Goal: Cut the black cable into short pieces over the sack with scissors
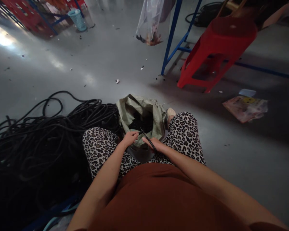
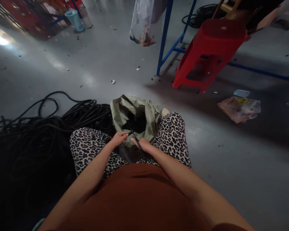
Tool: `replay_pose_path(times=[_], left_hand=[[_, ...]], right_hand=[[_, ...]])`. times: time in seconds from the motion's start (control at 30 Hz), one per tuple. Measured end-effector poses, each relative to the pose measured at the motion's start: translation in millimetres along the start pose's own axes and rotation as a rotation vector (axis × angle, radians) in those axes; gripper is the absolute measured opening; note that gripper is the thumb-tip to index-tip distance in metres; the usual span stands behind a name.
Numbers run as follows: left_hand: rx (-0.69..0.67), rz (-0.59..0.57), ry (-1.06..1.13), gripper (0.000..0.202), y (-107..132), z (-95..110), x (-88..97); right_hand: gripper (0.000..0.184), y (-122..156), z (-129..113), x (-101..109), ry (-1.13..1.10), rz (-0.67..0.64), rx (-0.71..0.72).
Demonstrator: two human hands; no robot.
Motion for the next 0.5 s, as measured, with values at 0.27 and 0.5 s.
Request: replay_pose_path(times=[0.27, 0.5], left_hand=[[-0.002, 0.011, 0.04, 0.03, 2, 6, 3.4], [0.0, 0.034, 0.041, 0.029, 1, 5, 5.3]], right_hand=[[0.06, 10, -10, 8, 0.061, 0.069, 0.051], [0.058, 13, -14, 7, 0.106, 0.099, 0.033]])
Point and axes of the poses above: each hand's wrist, its own y-axis away from the middle knuckle, its own x-axis out of the back of the hand, z = x × y, the point moved 1 cm from there along -y, towards the middle knuckle
